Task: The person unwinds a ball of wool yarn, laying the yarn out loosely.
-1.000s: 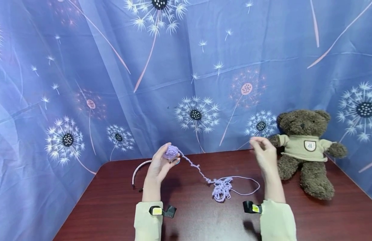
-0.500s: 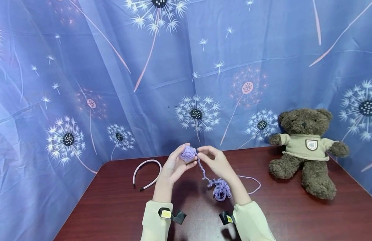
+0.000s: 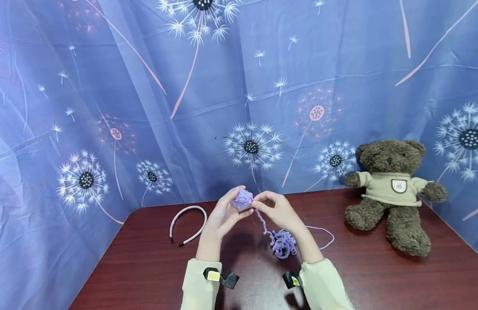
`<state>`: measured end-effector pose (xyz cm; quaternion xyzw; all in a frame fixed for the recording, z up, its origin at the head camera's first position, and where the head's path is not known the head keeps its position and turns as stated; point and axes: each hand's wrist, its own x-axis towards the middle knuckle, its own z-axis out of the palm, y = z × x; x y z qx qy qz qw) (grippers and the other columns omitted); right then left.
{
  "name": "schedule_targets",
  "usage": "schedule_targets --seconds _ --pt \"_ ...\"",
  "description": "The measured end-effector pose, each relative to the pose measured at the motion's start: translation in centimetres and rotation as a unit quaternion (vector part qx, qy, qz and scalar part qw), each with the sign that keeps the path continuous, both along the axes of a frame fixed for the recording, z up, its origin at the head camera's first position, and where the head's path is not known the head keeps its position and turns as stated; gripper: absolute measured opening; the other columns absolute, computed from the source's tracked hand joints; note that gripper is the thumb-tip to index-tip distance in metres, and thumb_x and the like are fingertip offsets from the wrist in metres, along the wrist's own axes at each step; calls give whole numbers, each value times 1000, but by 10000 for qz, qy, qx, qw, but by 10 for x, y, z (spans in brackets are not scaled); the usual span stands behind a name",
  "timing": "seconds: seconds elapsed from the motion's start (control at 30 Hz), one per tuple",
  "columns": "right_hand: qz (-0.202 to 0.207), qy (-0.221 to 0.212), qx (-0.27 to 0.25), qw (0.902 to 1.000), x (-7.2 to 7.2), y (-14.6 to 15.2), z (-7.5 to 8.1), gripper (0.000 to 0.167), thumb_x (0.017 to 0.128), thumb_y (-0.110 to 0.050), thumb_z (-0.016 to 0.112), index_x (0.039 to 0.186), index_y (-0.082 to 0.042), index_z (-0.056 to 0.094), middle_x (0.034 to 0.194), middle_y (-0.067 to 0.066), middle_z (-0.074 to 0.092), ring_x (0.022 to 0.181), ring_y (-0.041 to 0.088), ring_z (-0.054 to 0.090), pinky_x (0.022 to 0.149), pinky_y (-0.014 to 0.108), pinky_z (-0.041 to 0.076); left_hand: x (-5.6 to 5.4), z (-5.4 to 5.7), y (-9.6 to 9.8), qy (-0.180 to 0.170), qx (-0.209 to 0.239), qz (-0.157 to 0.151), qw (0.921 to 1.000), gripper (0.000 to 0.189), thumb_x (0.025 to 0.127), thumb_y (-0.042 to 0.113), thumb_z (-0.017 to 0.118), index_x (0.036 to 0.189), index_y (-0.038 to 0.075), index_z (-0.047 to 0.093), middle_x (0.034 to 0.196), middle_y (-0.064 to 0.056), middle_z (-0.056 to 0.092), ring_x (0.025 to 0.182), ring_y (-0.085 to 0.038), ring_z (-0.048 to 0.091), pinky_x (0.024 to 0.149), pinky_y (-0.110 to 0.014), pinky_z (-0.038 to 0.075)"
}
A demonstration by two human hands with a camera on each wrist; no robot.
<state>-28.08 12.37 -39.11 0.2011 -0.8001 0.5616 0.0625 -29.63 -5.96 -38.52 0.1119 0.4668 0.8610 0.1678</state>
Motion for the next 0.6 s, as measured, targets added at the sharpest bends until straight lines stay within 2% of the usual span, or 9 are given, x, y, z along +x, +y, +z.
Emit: schedule_targets --seconds 0.13,0.27,0.4,0.5,0.6 --pt "29 -32 49 10000 -1 0 -1 18 94 -17 63 101 0 67 96 16 69 80 1 59 75 18 48 0 -1 1 -8 -11 -104 9999 19 103 17 39 103 21 58 99 0 60 84 -14 63 75 -29 56" --pt "55 5 34 10000 0 1 0 17 94 -16 63 100 0 67 97 15 69 83 0 60 78 18 48 -1 -1 1 0 13 -210 9998 18 103 18 39 106 19 57 98 -1 62 84 -14 64 75 -29 56" --pt "-5 79 -4 10000 1 5 3 17 95 -14 61 99 2 66 93 15 68 83 2 60 78 19 49 -1 -1 -1 7 0 -194 9998 17 103 18 41 107 18 57 96 -1 62 80 -16 66 75 -30 56" --pt "-156 108 -78 9998 2 10 6 17 95 -12 60 99 4 64 88 8 66 81 2 60 77 19 51 -2 -1 -5 21 -9 -77 10000 17 103 17 41 107 18 58 94 -1 60 78 -17 65 75 -31 56" --pt "-340 62 -238 9991 3 17 9 18 95 -10 59 99 7 63 84 -7 65 80 -1 61 78 19 53 -4 -1 -11 13 53 57 10000 19 103 17 40 107 18 59 94 -1 60 78 -18 65 76 -32 56"
